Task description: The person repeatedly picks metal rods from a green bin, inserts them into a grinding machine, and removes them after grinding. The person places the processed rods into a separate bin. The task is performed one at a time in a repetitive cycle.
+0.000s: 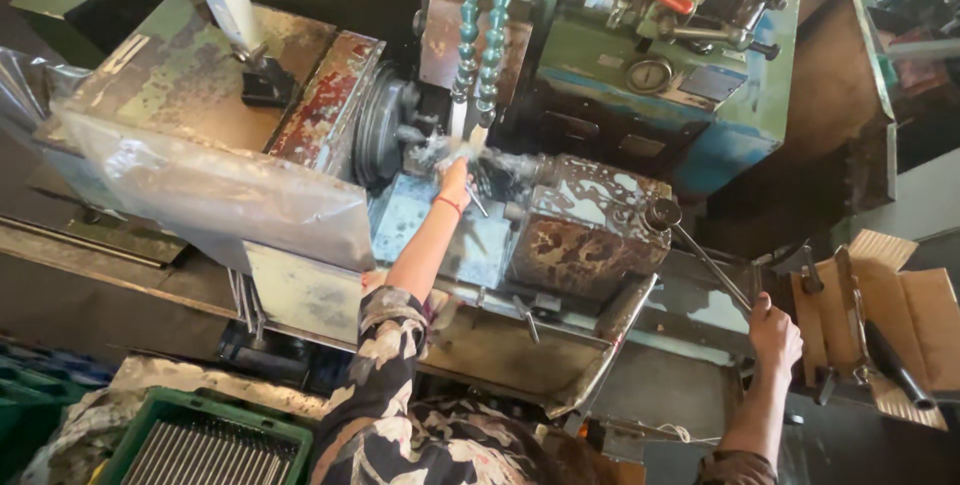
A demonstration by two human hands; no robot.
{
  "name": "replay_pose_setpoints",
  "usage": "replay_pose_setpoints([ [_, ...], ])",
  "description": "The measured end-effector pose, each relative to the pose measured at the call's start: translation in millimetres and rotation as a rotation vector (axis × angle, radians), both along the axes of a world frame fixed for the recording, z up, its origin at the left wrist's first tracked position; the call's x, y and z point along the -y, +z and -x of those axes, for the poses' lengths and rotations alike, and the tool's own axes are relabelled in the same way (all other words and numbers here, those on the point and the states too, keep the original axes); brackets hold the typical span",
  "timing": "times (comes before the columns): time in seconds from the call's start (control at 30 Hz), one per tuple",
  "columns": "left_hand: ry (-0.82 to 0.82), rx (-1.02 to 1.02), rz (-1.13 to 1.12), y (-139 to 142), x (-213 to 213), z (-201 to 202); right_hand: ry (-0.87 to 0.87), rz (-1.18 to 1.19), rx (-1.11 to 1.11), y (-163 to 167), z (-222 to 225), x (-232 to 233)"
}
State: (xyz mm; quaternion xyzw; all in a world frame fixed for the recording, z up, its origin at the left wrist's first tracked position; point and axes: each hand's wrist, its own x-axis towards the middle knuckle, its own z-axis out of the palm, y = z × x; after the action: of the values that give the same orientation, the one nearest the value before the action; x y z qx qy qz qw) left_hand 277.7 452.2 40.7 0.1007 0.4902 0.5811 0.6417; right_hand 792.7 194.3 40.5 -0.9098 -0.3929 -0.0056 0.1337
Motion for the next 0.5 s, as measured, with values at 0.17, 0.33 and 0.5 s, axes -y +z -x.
replay_pose_setpoints([
  [0.17,-0.069,-0.002,-0.038,-17.3,-15.2,5.0,-0.006,-0.008,0.061,-11.9,-0.8,-4.7],
  [0.33,-0.077,0.002,-0.044,-30.4,-21.6,12.6,-0.016,-0.056,0.076,-18.1,0.2,-0.8],
  [0.5,-0.110,0.083,-0.123,-32.9,-21.6,20.6,-0.066,-0.094,0.140,-27.0,14.3,8.1],
])
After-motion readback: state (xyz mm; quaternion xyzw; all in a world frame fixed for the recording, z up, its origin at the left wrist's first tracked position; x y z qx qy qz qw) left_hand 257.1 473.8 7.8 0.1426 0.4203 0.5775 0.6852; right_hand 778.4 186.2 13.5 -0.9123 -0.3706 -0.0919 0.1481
